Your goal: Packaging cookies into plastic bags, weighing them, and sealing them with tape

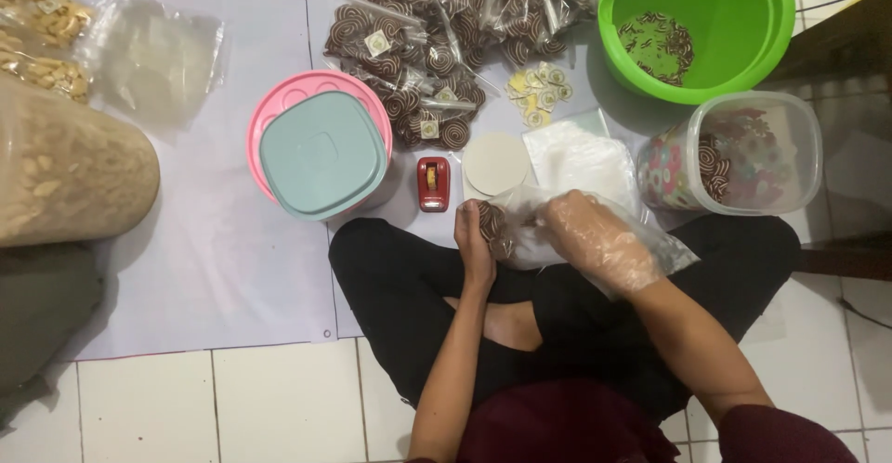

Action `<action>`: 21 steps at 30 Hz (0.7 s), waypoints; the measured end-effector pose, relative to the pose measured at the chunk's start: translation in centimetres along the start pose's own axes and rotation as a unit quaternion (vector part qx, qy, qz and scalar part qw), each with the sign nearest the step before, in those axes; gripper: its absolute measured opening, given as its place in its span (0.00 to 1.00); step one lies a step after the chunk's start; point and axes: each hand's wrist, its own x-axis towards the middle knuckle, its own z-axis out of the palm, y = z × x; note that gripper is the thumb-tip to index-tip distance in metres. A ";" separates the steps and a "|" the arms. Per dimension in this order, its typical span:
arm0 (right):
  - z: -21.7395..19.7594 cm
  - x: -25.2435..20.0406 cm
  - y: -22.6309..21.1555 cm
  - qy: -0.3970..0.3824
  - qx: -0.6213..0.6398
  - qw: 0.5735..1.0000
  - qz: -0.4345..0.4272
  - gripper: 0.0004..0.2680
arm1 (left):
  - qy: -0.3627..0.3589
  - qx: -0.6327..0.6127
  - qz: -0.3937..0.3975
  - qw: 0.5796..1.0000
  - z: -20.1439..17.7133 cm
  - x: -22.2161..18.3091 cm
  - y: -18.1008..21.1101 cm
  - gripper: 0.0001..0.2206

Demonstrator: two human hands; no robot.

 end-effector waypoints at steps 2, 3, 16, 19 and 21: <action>1.4 1.4 1.0 -0.067 0.042 0.997 0.010 0.07 | 0.000 -0.010 -0.013 1.000 0.4 -0.3 0.6 0.13; -0.4 0.8 0.2 -0.067 0.042 0.997 0.009 0.07 | 0.000 -0.011 -0.013 1.000 0.4 -0.4 0.9 0.13; 0.2 -0.1 -3.2 0.056 0.182 0.975 0.112 0.21 | 0.023 -0.008 0.007 1.000 0.8 -0.7 1.8 0.14; 1.4 -0.1 -3.4 0.079 0.175 0.974 0.125 0.19 | 0.022 -0.004 0.010 1.000 0.7 -0.5 1.1 0.14; 2.0 0.2 -3.3 0.098 0.157 0.975 0.123 0.16 | 0.021 -0.003 0.012 1.000 0.4 -0.2 0.6 0.14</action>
